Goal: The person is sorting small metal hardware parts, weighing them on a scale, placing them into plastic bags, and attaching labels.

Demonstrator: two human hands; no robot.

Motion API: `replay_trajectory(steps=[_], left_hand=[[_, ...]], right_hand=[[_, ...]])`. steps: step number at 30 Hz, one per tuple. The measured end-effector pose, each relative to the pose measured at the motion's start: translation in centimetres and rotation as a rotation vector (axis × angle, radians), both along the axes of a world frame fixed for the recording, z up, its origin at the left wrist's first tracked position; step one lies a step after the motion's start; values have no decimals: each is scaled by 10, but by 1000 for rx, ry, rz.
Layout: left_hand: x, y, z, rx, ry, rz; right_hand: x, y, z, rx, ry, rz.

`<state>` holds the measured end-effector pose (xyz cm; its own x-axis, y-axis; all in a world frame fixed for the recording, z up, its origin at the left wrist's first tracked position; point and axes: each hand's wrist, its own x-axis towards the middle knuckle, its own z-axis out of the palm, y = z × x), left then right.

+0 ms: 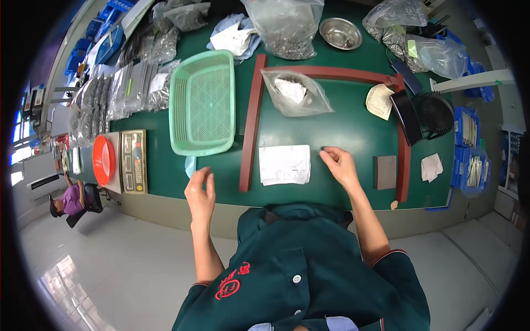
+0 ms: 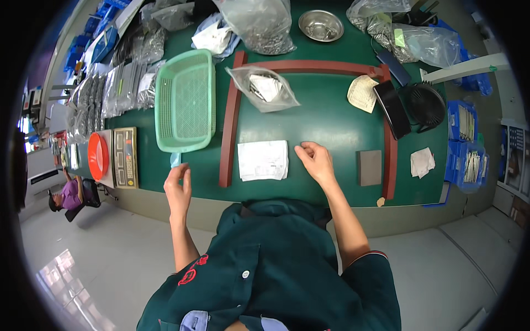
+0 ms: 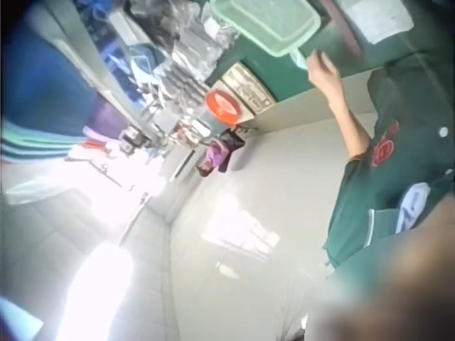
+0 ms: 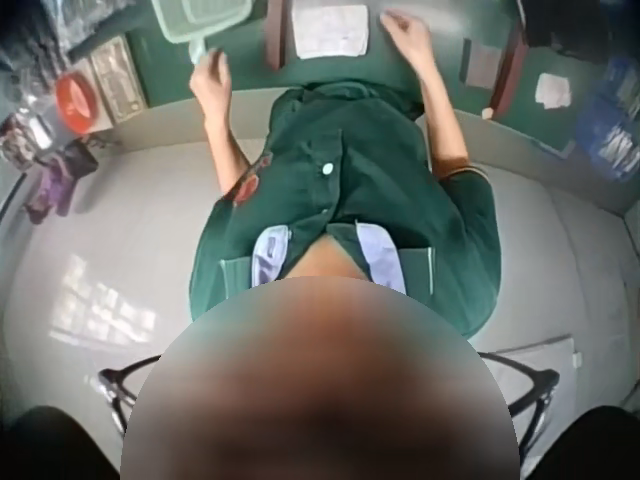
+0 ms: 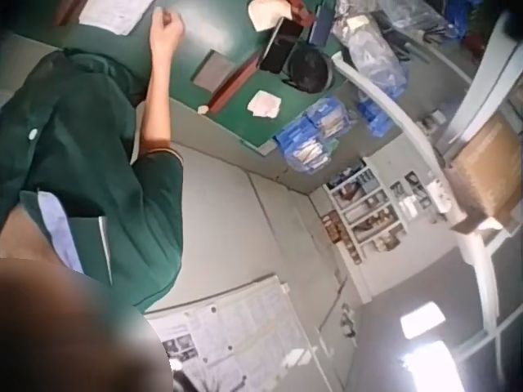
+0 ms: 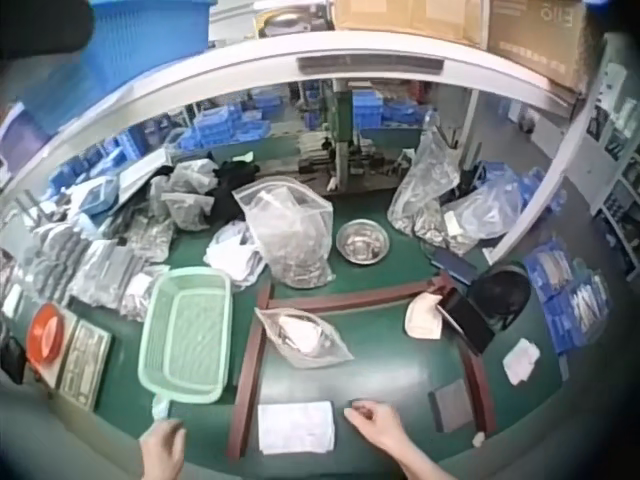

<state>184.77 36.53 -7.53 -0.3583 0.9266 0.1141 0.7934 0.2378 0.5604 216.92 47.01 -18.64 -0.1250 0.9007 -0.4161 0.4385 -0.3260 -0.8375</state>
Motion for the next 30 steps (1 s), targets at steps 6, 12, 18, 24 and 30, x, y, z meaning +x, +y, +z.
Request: replay_trajectory(steps=[6, 12, 18, 24, 30], left_hand=[[29, -16, -21, -67, -129, -61], [67, 17, -14, -96, -188, -218], [82, 34, -16, -437, -630, -472], [126, 50, -23, -485, -1177, -264], [149, 50, -7, -544, -1522, -123]], right_hand=[[-30, -15, 5, -13, -274, 163], [-27, -24, 27, 128, -35, 174], [10, -14, 97, 227, 25, 198], [5, -33, 132, 635, -176, 257], [2, -43, 119, 687, -320, 423]])
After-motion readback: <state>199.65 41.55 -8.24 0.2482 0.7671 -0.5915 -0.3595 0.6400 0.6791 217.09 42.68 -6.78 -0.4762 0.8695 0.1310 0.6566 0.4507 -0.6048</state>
